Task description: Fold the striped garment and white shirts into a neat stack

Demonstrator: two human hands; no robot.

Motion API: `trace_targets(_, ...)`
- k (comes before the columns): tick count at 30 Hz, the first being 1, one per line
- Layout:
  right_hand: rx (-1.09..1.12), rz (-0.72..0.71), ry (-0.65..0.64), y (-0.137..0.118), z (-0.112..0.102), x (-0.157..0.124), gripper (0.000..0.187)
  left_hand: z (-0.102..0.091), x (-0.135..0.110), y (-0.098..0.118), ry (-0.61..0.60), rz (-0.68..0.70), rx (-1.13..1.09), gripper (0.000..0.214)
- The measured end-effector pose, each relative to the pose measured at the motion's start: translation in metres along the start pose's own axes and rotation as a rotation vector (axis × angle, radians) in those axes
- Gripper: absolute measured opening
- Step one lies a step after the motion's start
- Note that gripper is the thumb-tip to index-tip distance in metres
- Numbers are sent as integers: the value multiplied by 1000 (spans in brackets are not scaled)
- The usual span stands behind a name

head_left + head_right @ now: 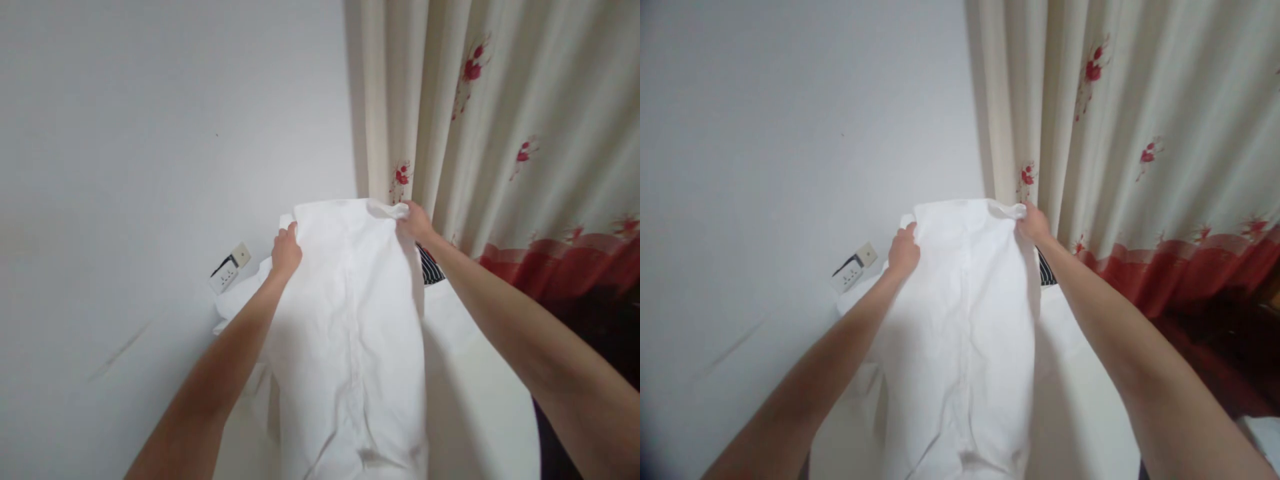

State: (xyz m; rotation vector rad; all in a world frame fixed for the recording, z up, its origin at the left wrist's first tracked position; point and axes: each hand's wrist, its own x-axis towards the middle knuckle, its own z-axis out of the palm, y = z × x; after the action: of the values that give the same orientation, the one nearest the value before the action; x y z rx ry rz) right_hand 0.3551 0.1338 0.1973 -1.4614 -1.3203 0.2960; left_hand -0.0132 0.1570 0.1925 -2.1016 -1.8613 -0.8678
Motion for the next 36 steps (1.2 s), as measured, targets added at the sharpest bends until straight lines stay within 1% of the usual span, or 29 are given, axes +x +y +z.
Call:
trace_targets(1,-53,3,-7,0,15,0,64,9,-5,-1,-26,-7,24,75)
trace_targets(3,-153,20,-22,11,38,-10,72,28,-24,-3,-79,-2,61,78)
trace_targets(5,-254,46,-34,34,49,-30,73,44,-49,-5,-96,62,90,70)
trace_targets(7,-364,89,-56,62,50,-51,66,55,-75,-3,-126,153,117,59)
trace_targets(10,-477,179,-84,100,39,-75,52,62,-109,11,-228,281,146,47)
trace_targets(12,-526,225,-88,117,30,-85,47,63,-127,25,-321,355,127,46)
trace_targets(15,-581,247,-91,133,20,-102,45,64,-150,49,-456,432,34,48)
trace_targets(17,-610,249,-97,140,13,-119,46,65,-165,62,-535,467,-35,50)
trace_targets(20,-666,270,-103,148,-1,-152,50,67,-188,73,-638,482,-101,55)
trace_targets(23,-732,288,-89,154,-21,-182,51,68,-210,70,-695,464,-123,58)
trace_targets(26,-846,324,-58,160,-43,-197,52,66,-228,60,-730,431,-130,58)
trace_targets(27,-888,337,-52,161,-49,-199,52,64,-233,56,-738,419,-131,58)
trace_targets(29,-940,345,-83,163,-58,-200,48,60,-240,51,-743,403,-134,58)
trace_targets(32,-917,318,-181,163,-66,-200,34,50,-249,45,-734,380,-162,59)
trace_targets(34,-885,300,-222,160,-72,-202,31,43,-254,40,-723,370,-186,58)
trace_targets(36,-867,286,-224,156,-85,-205,31,39,-261,32,-708,373,-198,56)
